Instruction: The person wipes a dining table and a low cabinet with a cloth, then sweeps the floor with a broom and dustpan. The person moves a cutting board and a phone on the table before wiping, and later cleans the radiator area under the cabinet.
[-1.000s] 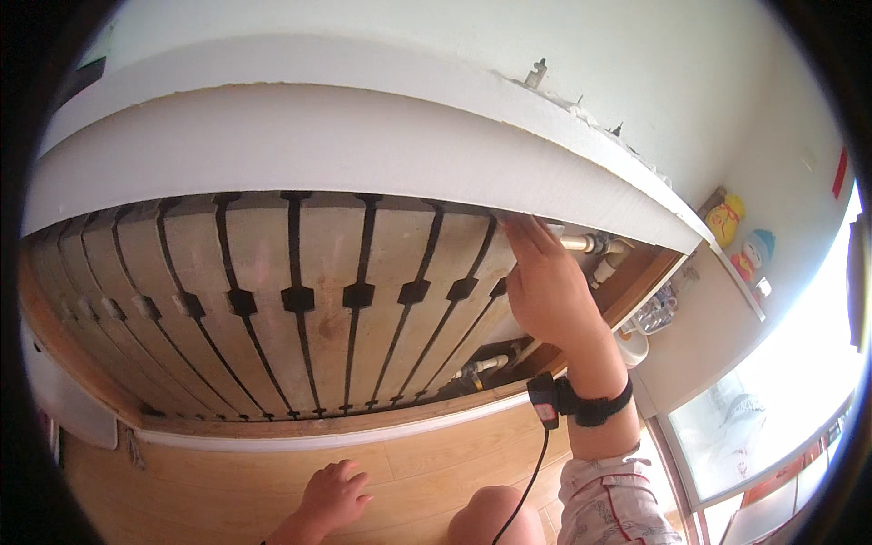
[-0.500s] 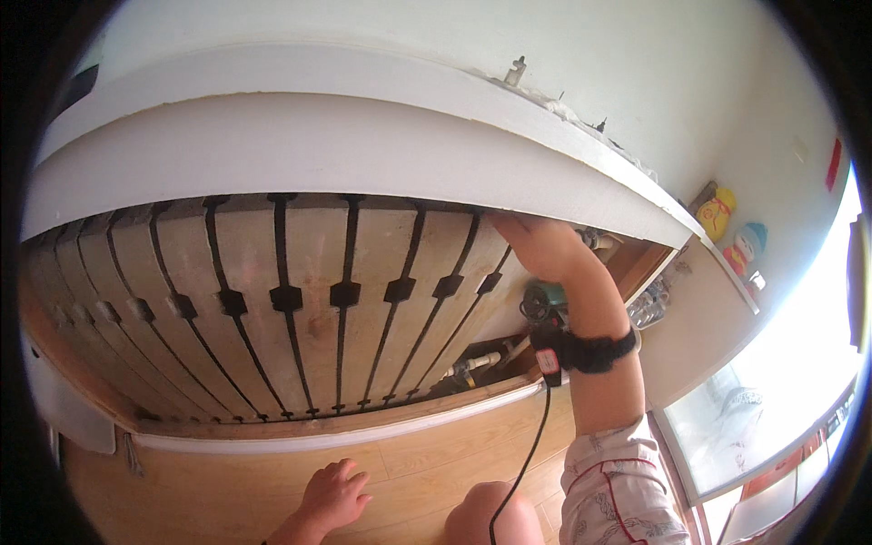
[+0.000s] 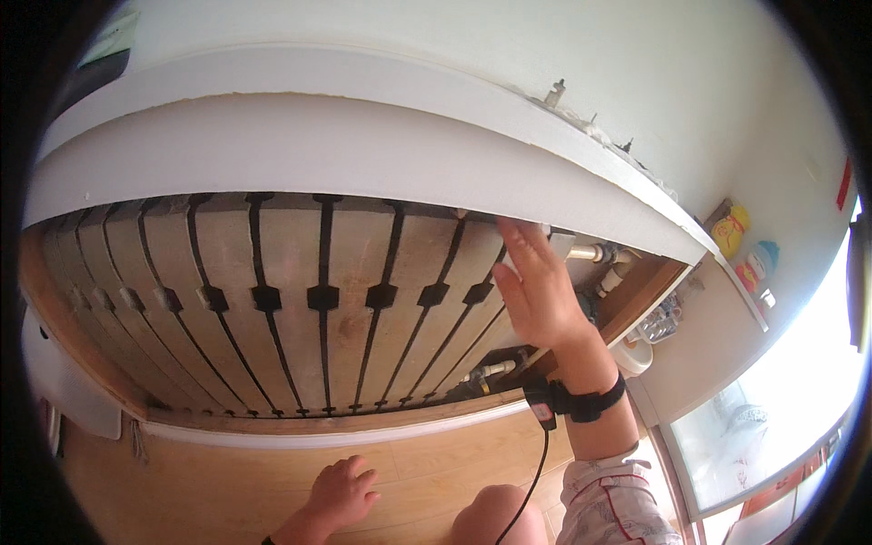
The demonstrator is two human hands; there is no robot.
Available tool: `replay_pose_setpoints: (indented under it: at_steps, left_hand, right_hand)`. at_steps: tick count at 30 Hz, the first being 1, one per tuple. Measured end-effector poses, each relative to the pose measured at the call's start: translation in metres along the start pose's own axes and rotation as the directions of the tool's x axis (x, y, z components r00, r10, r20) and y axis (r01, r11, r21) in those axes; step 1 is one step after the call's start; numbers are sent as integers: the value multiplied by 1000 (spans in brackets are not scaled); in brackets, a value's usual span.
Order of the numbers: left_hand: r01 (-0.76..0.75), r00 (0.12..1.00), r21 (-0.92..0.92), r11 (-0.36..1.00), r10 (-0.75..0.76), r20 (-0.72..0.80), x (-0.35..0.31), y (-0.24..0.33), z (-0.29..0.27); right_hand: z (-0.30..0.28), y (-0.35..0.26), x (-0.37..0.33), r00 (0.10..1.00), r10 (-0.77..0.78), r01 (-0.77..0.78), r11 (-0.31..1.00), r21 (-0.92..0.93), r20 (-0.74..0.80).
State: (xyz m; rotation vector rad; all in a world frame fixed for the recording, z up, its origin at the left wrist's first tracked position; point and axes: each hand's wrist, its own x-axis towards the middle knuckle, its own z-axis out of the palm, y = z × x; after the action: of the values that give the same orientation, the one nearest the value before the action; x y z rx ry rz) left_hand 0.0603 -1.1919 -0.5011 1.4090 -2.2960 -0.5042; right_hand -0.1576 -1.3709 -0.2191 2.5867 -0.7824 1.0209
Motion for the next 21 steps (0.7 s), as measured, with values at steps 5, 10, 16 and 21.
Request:
replay_pose_setpoints:
  at_steps: [5, 10, 16, 21]
  left_hand:
    - [-8, 988, 17, 1000, 10, -151, 14, 1, -37]
    - [-27, 924, 60, 998, 48, -379, 40, 16, -84]
    - [-105, 890, 177, 979, 172, -422, 66, 40, -139]
    - [-200, 764, 466, 862, 435, -476, 105, 77, -192]
  right_hand:
    - [9, 11, 6, 994, 13, -13, 1000, 2, 109]
    - [8, 21, 19, 963, 134, -147, 988, 37, 232]
    - [12, 11, 2, 990, -49, 13, 964, -264, -130]
    - [21, 14, 17, 982, 148, -173, 957, -234, -120]
